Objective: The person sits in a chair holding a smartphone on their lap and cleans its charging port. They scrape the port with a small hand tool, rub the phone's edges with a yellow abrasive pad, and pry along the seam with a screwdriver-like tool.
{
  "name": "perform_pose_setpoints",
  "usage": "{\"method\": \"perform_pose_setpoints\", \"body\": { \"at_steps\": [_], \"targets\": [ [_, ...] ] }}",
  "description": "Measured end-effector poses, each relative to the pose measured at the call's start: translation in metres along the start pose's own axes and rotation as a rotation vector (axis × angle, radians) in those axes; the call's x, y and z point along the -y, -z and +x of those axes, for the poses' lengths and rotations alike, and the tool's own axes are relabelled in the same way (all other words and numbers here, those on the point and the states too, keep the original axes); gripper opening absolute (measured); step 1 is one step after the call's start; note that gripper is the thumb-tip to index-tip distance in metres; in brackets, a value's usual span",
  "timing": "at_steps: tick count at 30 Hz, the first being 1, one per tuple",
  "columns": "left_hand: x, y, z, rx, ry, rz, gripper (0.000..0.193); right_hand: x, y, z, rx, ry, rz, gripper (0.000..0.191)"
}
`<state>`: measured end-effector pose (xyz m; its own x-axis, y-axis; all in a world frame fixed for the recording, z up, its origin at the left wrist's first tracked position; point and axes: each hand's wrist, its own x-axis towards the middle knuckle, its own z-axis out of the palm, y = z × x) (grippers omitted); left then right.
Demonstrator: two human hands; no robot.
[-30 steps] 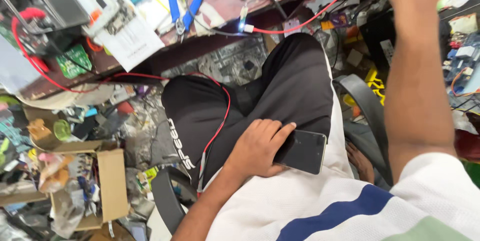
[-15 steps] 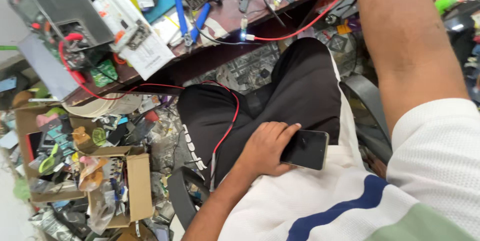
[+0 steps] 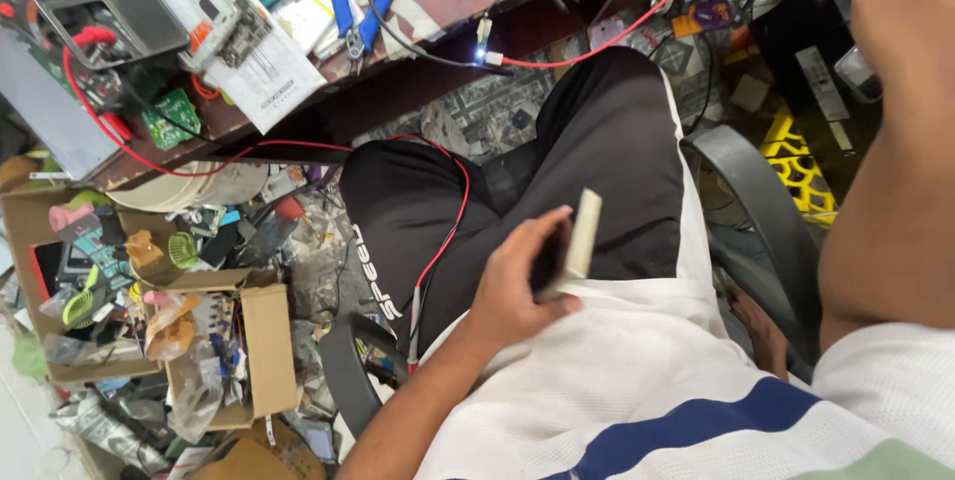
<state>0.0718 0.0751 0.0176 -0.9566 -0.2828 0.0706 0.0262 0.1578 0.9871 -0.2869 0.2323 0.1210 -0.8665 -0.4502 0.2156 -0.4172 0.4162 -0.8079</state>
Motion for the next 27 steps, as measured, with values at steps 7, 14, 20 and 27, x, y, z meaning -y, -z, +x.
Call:
{"method": "perform_pose_setpoints", "body": {
  "at_steps": [7,14,20,27],
  "targets": [
    [0.027,0.012,-0.001,-0.181,0.176,-1.009,0.111,0.018,-0.044,-0.09,0.125,-0.227,0.771,0.027],
    [0.02,0.03,0.015,-0.204,0.156,-1.268,0.095,-0.022,-0.07,-0.123,0.247,-0.368,1.106,0.023],
    [-0.008,0.022,0.026,-0.141,0.178,-1.33,0.096,-0.067,-0.057,-0.13,0.279,-0.658,1.716,0.028],
    [-0.019,-0.014,0.044,-0.148,0.171,-1.449,0.072,-0.04,-0.052,-0.126,0.522,-0.534,1.606,0.036]
  ]
}}
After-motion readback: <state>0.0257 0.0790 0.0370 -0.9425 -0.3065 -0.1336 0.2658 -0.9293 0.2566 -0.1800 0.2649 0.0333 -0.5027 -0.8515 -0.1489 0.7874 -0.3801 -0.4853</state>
